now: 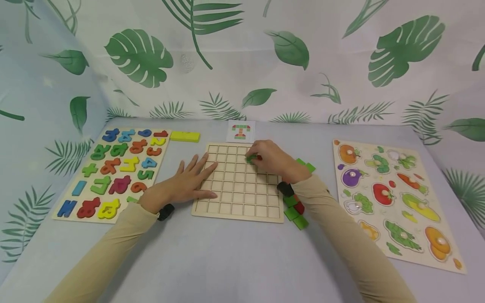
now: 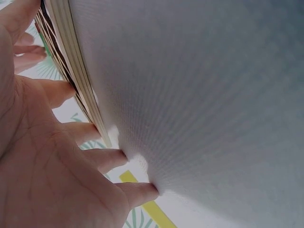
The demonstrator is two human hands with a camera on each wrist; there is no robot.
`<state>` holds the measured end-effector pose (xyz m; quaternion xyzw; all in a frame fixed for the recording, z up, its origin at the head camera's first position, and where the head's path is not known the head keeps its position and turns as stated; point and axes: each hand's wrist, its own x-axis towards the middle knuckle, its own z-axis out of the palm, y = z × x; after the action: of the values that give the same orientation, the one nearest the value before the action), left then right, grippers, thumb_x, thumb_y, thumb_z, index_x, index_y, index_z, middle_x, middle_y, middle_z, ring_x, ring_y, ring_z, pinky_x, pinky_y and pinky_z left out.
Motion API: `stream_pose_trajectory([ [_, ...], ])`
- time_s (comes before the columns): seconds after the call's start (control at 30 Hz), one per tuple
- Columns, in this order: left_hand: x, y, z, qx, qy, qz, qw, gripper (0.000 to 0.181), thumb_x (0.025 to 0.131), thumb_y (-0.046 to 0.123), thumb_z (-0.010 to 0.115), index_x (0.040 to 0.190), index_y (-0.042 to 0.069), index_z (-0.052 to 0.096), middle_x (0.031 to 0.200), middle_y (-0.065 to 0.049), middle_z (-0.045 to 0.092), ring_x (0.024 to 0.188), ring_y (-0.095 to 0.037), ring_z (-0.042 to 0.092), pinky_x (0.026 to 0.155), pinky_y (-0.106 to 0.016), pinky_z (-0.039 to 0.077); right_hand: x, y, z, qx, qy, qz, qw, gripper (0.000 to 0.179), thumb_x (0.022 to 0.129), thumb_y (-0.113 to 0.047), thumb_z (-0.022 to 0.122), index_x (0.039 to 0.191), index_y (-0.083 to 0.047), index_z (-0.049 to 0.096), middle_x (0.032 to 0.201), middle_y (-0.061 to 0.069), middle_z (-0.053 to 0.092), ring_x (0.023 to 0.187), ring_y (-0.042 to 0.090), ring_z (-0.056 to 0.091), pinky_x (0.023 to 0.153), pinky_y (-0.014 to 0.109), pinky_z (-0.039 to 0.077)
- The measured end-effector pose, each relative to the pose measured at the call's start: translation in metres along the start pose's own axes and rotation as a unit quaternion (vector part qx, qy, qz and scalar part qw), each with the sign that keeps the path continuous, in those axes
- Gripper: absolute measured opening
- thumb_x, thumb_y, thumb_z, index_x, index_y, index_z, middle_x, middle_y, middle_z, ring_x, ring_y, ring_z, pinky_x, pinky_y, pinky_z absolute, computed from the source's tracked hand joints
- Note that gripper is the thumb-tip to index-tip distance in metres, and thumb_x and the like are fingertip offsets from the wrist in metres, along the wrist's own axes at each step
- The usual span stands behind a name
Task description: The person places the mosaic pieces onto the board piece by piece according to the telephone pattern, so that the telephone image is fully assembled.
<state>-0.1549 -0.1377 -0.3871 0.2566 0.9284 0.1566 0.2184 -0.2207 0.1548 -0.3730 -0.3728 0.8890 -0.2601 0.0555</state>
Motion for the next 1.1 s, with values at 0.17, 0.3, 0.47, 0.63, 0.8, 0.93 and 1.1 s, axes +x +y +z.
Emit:
stream_pose_trajectory([
  [0.17, 0.001, -0.003, 0.002, 0.004, 0.000, -0.001, 1.0000, 0.094, 0.103, 0.056, 0.059, 0.170, 0.016, 0.008, 0.173, -0.019, -0.015, 0.156, -0.046, -0.017, 0.120, -0.070, -0.009, -0.008, -0.005, -0.018, 0.015, -0.011, 0.004, 0.9998, 0.021, 0.097, 0.003, 0.071, 0.117, 0.004, 0.077, 0.121, 0.018, 0.070, 0.110, 0.037, 0.067, 0.091, 0.052, 0.054],
  [0.3, 0.003, -0.004, 0.003, 0.004, 0.000, -0.003, 1.0000, 0.094, 0.103, 0.058, 0.058, 0.170, 0.017, 0.007, 0.173, -0.018, -0.015, 0.157, -0.045, -0.017, 0.120, -0.070, -0.010, -0.020, -0.014, -0.039, 0.007, -0.007, -0.009, 0.9999, 0.020, 0.096, 0.003, 0.072, 0.115, 0.002, 0.077, 0.115, 0.013, 0.071, 0.103, 0.031, 0.067, 0.087, 0.052, 0.054],
  [0.47, 0.004, -0.005, 0.003, 0.005, -0.002, -0.004, 1.0000, 0.094, 0.103, 0.058, 0.058, 0.170, 0.018, 0.006, 0.173, -0.017, -0.017, 0.156, -0.044, -0.019, 0.120, -0.069, -0.010, -0.045, -0.024, -0.061, -0.005, -0.005, -0.004, 1.0000, 0.018, 0.095, 0.003, 0.074, 0.110, -0.004, 0.079, 0.104, 0.003, 0.073, 0.096, 0.022, 0.070, 0.084, 0.049, 0.057],
  [0.63, 0.004, -0.006, 0.003, 0.006, -0.001, -0.005, 1.0000, 0.095, 0.103, 0.058, 0.058, 0.170, 0.018, 0.006, 0.173, -0.017, -0.017, 0.156, -0.044, -0.019, 0.120, -0.069, -0.011, -0.069, -0.023, -0.069, -0.011, -0.038, 0.035, 0.9986, 0.018, 0.094, 0.000, 0.076, 0.109, -0.009, 0.081, 0.105, -0.001, 0.074, 0.096, 0.017, 0.070, 0.083, 0.044, 0.058],
  [0.8, 0.004, -0.006, 0.003, 0.010, -0.005, -0.011, 0.9999, 0.095, 0.103, 0.059, 0.058, 0.170, 0.018, 0.006, 0.173, -0.017, -0.017, 0.156, -0.043, -0.020, 0.120, -0.069, -0.011, -0.088, -0.011, -0.064, -0.030, -0.070, 0.048, 0.9960, 0.020, 0.091, 0.000, 0.080, 0.108, -0.009, 0.081, 0.107, -0.003, 0.072, 0.095, 0.015, 0.068, 0.080, 0.038, 0.059],
  [0.93, 0.004, -0.006, 0.003, 0.008, -0.004, -0.009, 0.9999, 0.095, 0.103, 0.059, 0.058, 0.170, 0.018, 0.006, 0.173, -0.017, -0.017, 0.156, -0.044, -0.019, 0.120, -0.069, -0.011, -0.100, -0.002, -0.057, -0.047, -0.075, 0.034, 0.9955, 0.022, 0.087, 0.003, 0.082, 0.105, -0.009, 0.081, 0.108, -0.002, 0.070, 0.093, 0.017, 0.068, 0.078, 0.038, 0.059],
  [1.1, 0.004, -0.005, 0.003, 0.006, 0.000, -0.004, 1.0000, 0.095, 0.103, 0.058, 0.059, 0.170, 0.017, 0.007, 0.173, -0.018, -0.016, 0.156, -0.044, -0.019, 0.119, -0.070, -0.011, -0.109, 0.007, -0.051, -0.042, -0.080, 0.040, 0.9951, 0.024, 0.084, 0.004, 0.084, 0.105, -0.007, 0.081, 0.105, -0.001, 0.069, 0.092, 0.018, 0.068, 0.079, 0.038, 0.060],
])
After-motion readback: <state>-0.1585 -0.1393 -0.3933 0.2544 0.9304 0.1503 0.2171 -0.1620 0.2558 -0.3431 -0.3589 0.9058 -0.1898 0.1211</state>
